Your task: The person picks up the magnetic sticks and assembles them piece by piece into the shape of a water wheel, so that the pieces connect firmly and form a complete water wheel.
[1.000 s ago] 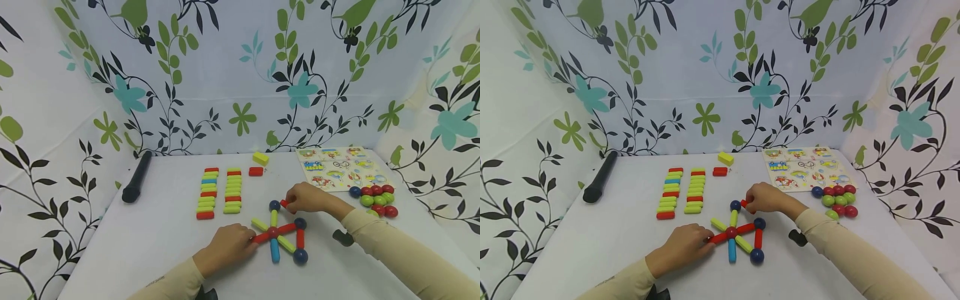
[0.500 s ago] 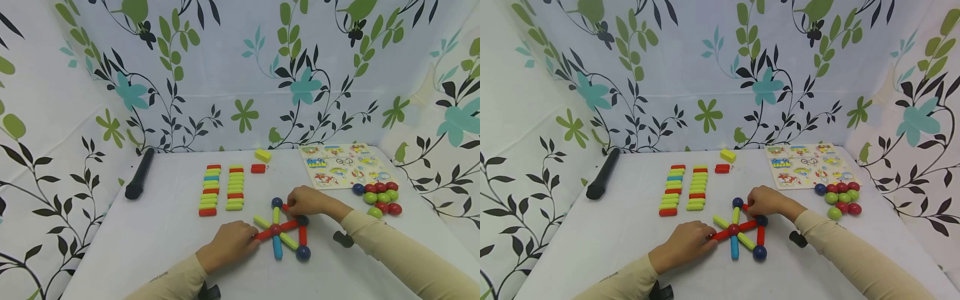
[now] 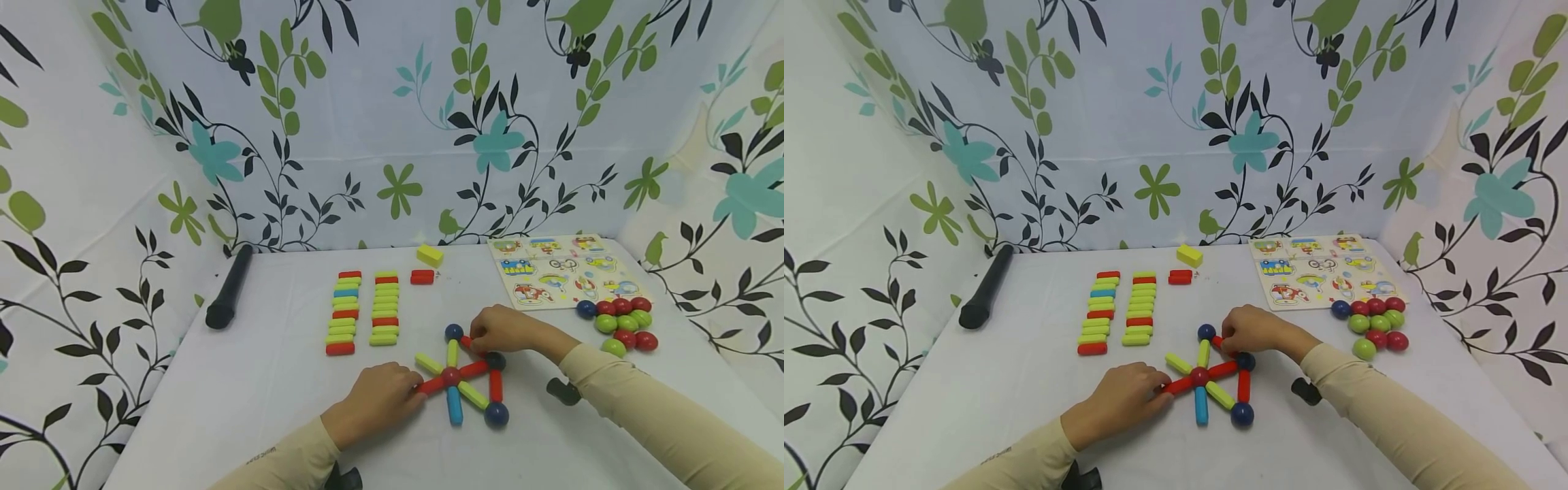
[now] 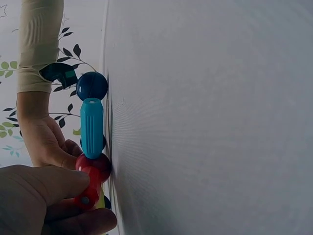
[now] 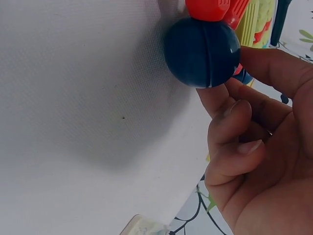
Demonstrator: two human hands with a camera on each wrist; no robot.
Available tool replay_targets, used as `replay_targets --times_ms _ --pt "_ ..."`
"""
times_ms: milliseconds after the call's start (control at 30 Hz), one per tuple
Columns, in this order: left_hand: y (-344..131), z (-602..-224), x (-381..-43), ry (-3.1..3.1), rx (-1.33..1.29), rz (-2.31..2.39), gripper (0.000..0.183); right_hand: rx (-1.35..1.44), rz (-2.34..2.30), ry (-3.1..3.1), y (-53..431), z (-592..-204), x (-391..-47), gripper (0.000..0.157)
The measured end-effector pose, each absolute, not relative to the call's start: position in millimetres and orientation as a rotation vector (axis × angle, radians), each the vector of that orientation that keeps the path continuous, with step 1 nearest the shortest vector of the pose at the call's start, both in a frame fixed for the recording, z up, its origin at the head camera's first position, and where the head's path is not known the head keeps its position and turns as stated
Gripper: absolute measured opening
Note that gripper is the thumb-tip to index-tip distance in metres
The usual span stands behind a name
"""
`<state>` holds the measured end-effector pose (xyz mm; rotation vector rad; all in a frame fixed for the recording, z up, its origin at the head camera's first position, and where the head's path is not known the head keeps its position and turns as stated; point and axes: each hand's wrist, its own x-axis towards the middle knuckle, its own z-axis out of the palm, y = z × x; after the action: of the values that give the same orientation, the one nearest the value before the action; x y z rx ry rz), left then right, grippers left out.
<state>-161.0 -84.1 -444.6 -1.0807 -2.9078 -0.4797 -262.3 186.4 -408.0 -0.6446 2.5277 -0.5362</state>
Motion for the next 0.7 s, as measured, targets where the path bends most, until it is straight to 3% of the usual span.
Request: replay_targets --times_ms 367,700 --pt "-82.2 -444.6 -160.4 -2.896 -1.082 -0.465 0.023 -0.628 -0.546 2.553 203.1 -406.7 -262.2 0.013" --pt "-84.6 -445.9 -160.8 -2.902 -1.075 -0.480 0.027 -0.461 -0.118 3.002 326.5 -371.3 -263.9 0.039"
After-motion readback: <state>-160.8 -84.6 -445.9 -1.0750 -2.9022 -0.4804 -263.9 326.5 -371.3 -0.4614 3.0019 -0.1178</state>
